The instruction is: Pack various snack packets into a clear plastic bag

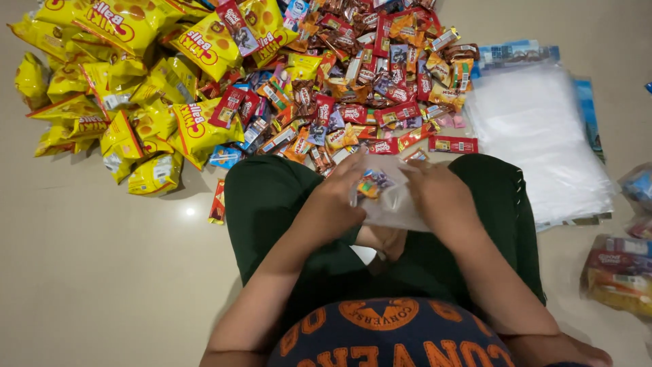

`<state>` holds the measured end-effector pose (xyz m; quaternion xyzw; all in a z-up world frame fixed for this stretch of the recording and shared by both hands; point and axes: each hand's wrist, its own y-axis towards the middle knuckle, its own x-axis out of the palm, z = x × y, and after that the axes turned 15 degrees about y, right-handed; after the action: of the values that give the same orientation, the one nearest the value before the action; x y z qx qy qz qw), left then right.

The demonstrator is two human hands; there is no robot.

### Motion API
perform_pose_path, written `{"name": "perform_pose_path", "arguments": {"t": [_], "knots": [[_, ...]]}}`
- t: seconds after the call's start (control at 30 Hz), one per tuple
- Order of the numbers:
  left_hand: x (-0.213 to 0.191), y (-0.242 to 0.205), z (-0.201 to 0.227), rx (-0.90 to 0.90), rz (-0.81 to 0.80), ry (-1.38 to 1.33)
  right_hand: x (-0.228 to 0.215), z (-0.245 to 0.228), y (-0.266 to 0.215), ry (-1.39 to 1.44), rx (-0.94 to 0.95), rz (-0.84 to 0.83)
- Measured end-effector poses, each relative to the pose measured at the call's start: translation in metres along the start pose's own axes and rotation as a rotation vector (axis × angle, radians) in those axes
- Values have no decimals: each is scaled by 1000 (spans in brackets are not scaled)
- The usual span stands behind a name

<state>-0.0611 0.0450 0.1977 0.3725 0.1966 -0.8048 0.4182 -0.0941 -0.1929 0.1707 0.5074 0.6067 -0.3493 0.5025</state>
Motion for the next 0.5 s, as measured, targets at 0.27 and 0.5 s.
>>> {"name": "perform_pose_path", "arguments": {"t": [0.27,0.5], "knots": [[8,-45,38,-193,-116,367,-30,16,-14,236,14,26],[-15,-16,17,-182,17,71,-48,21,15,447,122,-60]]}}
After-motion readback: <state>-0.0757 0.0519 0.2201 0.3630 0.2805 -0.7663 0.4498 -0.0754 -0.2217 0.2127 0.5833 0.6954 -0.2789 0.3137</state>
